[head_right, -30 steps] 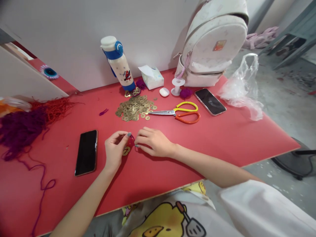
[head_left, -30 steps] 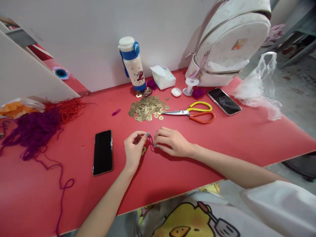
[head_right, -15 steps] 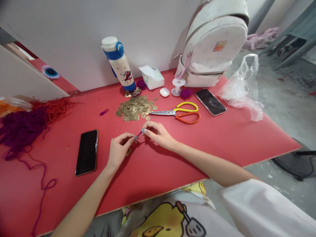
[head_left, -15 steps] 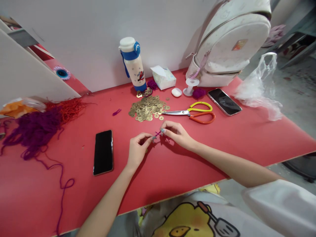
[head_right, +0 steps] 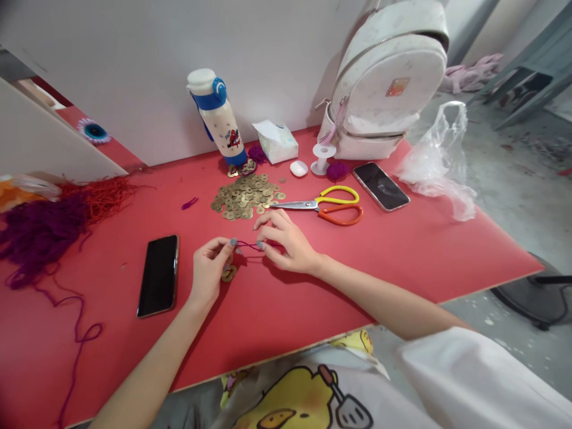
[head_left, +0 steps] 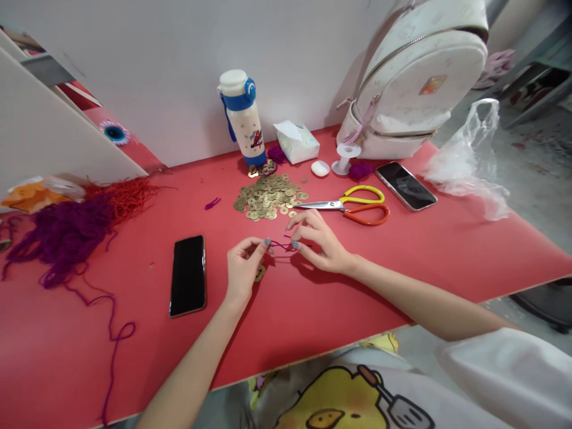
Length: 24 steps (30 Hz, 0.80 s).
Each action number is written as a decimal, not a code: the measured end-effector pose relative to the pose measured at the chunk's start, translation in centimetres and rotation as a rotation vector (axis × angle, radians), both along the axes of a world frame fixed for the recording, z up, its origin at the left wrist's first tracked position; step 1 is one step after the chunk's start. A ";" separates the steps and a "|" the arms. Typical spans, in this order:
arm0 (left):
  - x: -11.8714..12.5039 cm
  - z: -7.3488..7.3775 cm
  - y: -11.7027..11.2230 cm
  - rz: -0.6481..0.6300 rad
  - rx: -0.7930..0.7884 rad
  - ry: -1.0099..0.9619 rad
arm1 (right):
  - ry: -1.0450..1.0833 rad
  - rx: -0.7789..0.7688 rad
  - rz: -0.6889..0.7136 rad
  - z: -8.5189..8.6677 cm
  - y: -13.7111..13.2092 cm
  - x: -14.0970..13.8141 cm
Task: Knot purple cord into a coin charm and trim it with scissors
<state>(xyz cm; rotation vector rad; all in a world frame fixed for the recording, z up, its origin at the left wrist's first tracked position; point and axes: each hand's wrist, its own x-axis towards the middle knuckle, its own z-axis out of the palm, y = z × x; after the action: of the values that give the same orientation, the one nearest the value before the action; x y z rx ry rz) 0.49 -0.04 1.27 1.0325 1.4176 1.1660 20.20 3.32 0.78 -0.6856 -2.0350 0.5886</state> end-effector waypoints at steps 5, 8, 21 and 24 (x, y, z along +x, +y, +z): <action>-0.1 -0.1 -0.3 -0.082 0.133 0.225 | -0.136 0.122 0.122 0.2 -0.6 0.1; -0.2 -0.1 -0.6 -0.227 0.360 0.465 | -0.102 0.061 0.102 0.2 -0.8 -0.1; -0.4 0.2 -1.4 -0.097 0.725 0.557 | -0.034 -0.408 0.188 -0.3 -1.0 -1.1; 0.0 0.4 -1.3 -0.092 0.552 0.439 | -0.089 -0.382 0.223 -0.2 -1.0 -1.1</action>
<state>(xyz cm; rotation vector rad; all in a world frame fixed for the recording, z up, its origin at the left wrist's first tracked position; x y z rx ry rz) 0.53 -1.34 1.63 1.8099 1.3799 1.3522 19.10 2.33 0.53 -0.7181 -2.1189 1.1144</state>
